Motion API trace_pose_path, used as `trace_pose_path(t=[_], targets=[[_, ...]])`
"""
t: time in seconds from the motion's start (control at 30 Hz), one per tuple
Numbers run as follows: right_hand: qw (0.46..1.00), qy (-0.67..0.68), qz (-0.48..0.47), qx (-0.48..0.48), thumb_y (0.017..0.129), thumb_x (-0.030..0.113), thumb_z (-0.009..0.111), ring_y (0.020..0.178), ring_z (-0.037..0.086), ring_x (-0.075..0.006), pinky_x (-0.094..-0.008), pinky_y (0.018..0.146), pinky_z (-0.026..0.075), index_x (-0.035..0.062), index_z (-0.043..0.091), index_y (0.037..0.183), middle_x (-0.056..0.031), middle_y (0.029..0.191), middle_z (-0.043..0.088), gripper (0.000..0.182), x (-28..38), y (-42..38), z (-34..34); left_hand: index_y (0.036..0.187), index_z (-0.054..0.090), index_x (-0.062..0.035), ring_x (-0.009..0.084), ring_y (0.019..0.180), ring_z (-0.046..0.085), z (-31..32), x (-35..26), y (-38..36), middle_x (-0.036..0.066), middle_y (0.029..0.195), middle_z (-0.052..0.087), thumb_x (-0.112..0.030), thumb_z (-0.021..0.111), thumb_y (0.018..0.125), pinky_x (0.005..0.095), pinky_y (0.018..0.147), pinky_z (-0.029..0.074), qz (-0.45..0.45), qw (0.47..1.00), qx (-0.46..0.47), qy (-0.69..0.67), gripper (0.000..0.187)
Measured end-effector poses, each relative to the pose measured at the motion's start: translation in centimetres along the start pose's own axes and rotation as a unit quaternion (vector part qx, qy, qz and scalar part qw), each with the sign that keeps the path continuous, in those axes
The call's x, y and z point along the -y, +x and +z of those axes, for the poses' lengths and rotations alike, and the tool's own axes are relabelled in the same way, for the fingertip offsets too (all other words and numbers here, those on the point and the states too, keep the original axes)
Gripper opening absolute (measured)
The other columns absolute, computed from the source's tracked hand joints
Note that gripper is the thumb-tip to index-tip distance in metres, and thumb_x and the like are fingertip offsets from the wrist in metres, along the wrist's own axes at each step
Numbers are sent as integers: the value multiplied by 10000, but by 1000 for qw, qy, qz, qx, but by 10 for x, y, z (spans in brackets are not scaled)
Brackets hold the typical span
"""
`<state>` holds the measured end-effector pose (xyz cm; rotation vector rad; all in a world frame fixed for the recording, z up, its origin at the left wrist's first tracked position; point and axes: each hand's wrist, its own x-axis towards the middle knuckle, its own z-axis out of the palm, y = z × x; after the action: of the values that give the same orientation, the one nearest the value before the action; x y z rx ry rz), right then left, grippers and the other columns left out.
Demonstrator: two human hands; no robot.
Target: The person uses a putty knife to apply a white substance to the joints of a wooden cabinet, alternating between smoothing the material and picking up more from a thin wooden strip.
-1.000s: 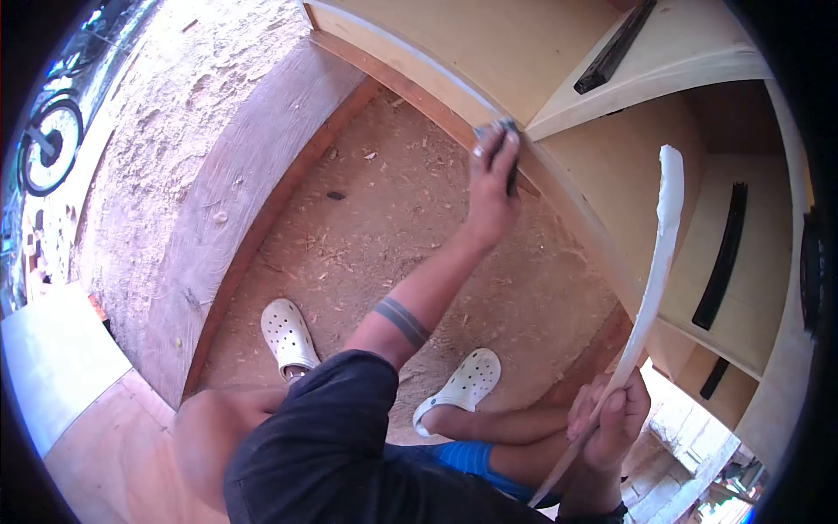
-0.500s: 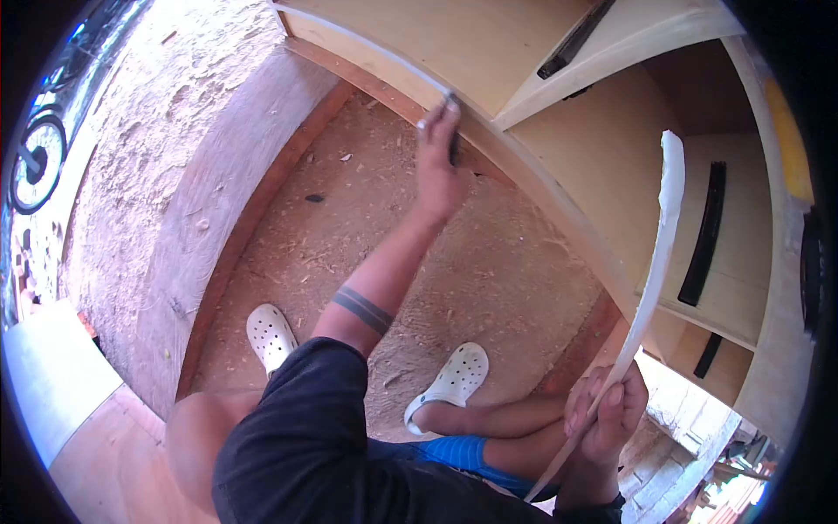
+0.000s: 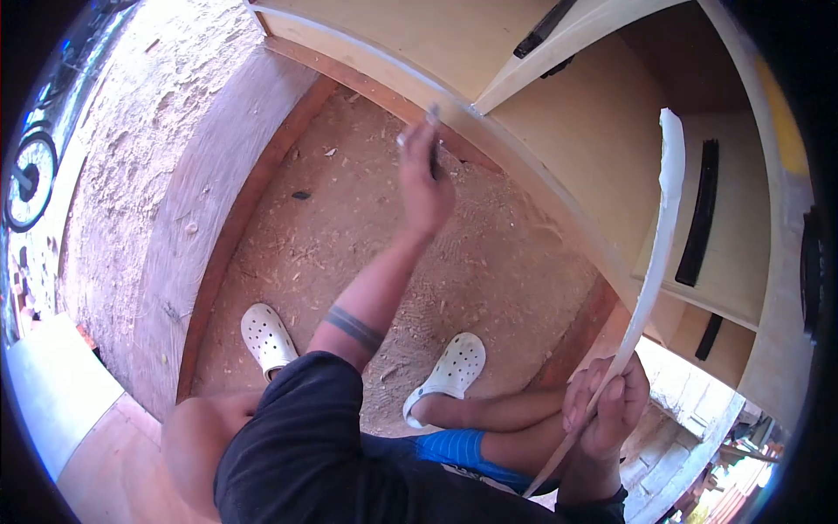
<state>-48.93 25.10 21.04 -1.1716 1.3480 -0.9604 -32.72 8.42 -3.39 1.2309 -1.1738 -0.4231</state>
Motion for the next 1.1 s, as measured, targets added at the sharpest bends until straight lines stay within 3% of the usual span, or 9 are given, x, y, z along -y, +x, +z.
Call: trace_pose_path(t=[0.1, 0.23, 0.37, 0.47, 0.6, 0.7, 0.8, 0.93, 1.1], targets=[[1000, -3, 0, 0, 946, 331, 434, 397, 474, -102, -220, 384, 392, -26, 451, 875, -72, 523, 487, 364, 0, -3, 0, 1267, 443, -45, 370, 1175, 430, 11, 13, 17, 196, 1221, 464, 240, 386, 598, 413, 1007, 348, -37, 998, -7, -58, 729], [1000, 3, -3, -2, 943, 339, 441, 402, 476, -100, -219, 387, 392, -24, 452, 877, -66, 530, 487, 370, 3, -4, 5, 1234, 446, -27, 368, 1135, 452, 29, -10, -17, 196, 1193, 470, 222, 368, 580, 408, 1002, 357, 40, 997, 71, -9, 704], [1000, -5, -2, -18, 943, 342, 442, 401, 474, -98, -217, 385, 391, -21, 450, 879, -63, 534, 487, 369, 5, -11, 4, 1225, 441, -10, 375, 1149, 425, 23, -4, -16, 209, 1215, 437, 217, 366, 575, 412, 1005, 338, -4, 996, 14, -86, 693], [1000, -6, -3, -19, 945, 336, 440, 401, 473, -99, -217, 382, 390, -17, 445, 878, -64, 539, 488, 360, 2, -15, 1, 1234, 429, -11, 363, 1151, 429, 41, -10, -13, 206, 1214, 436, 218, 357, 574, 405, 992, 351, -8, 999, -11, -51, 703], [1000, 0, -17, -23, 945, 333, 440, 400, 473, -100, -218, 379, 391, -22, 443, 888, -67, 536, 486, 359, 4, -16, 2, 1261, 403, -17, 362, 1165, 413, 25, -16, -29, 208, 1211, 432, 217, 369, 592, 412, 1013, 322, 23, 993, 105, -51, 709], [999, 9, -12, -33, 945, 334, 441, 399, 473, -103, -218, 377, 391, -29, 443, 904, -76, 545, 491, 365, 5, -20, 6, 1260, 405, -14, 364, 1170, 408, 14, -1, -7, 204, 1209, 436, 213, 390, 597, 409, 1026, 306, -9, 996, -30, -81, 701], [1000, -2, -5, -28, 944, 337, 445, 402, 475, -106, -220, 377, 392, -35, 444, 922, -85, 562, 501, 373, 5, -20, 7, 1273, 386, -7, 367, 1164, 409, 14, 3, 23, 199, 1202, 439, 208, 409, 595, 402, 1027, 304, -16, 999, -47, 20, 711], [1000, 4, -7, -19, 942, 343, 449, 408, 480, -107, -223, 380, 390, -39, 448, 923, -87, 568, 508, 382, 5, -20, 8, 1313, 329, -2, 406, 1162, 375, 59, 2, 5, 209, 1270, 351, 191, 463, 638, 442, 1023, 298, 1, 997, -78, 7, 715], [1000, -8, 13, -26, 943, 346, 445, 415, 482, -104, -218, 384, 387, -39, 449, 907, -77, 544, 499, 387, 8, -14, 15, 1296, 398, -36, 407, 1177, 376, 42, 7, -45, 219, 1282, 367, 199, 501, 642, 469, 1010, 323, 81, 989, 121, 30, 703]])
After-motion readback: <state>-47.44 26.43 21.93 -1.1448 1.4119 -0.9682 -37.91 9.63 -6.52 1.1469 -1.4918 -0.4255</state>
